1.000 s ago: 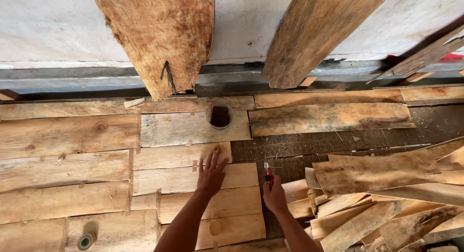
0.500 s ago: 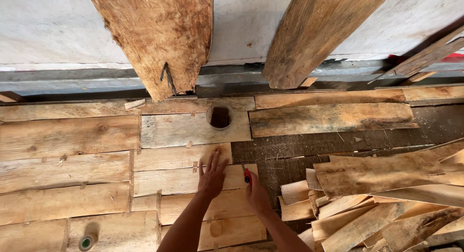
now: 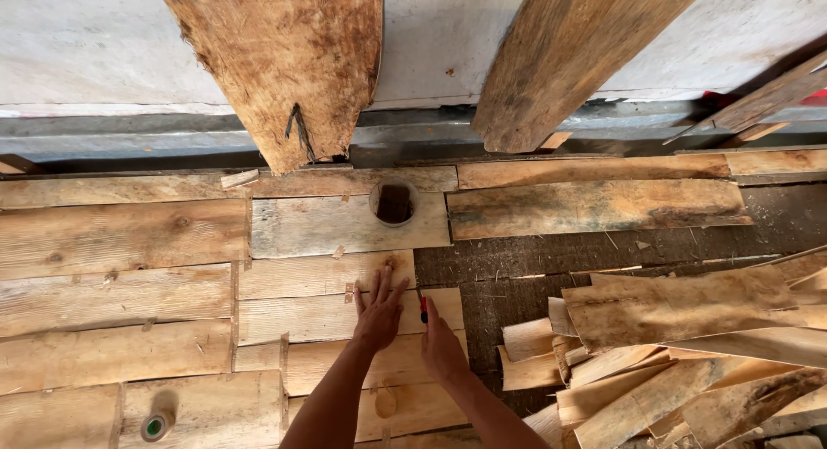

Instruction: Measuring, cutting, and fitting wood panels into a floor or wall structure using a utility knife.

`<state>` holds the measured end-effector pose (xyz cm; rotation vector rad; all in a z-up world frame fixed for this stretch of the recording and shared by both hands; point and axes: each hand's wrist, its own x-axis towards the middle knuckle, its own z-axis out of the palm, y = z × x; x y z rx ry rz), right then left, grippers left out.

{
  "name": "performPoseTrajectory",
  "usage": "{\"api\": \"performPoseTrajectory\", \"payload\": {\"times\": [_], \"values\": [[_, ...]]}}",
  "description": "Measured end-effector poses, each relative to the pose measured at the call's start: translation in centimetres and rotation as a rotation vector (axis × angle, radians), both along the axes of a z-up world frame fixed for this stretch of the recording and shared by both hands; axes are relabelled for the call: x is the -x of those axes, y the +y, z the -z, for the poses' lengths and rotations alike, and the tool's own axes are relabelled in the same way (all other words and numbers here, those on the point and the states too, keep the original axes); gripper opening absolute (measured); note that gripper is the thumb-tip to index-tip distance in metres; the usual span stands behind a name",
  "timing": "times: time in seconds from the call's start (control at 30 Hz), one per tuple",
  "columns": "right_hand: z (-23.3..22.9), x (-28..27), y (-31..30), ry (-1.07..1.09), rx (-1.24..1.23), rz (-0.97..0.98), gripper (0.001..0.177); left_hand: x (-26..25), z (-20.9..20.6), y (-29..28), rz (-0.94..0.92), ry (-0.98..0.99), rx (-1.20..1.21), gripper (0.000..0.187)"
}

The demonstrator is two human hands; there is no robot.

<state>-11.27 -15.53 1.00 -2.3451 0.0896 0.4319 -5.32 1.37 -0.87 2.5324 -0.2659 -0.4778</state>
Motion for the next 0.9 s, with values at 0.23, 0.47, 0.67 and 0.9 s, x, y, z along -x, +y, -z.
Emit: {"api": "performPoseTrajectory", "payload": {"times": [0.23,0.47,0.67,0.9], "values": [[2.5,0.3,-2.1,-0.162,-0.067,-0.009,0.076,0.0,0.2,0.0,0.002,-0.008,0.015,0.067],[5.2,1.7,-9.5,-0.081,-0.091,0.421,0.043,0.3,0.5,-0.1,0.029,-0.058,-0.063,0.067],[4.1,3.9,-12.8,-0.164,-0.046,0.465,0.036,2.7,1.1,-0.7,0.032,-0.122,-0.105,0.07],[4.7,5.1,-11.5,-0.233,-0.035,0.391,0.03,2.8,1.4,-1.9,0.04,-0.168,-0.133,0.067]]}}
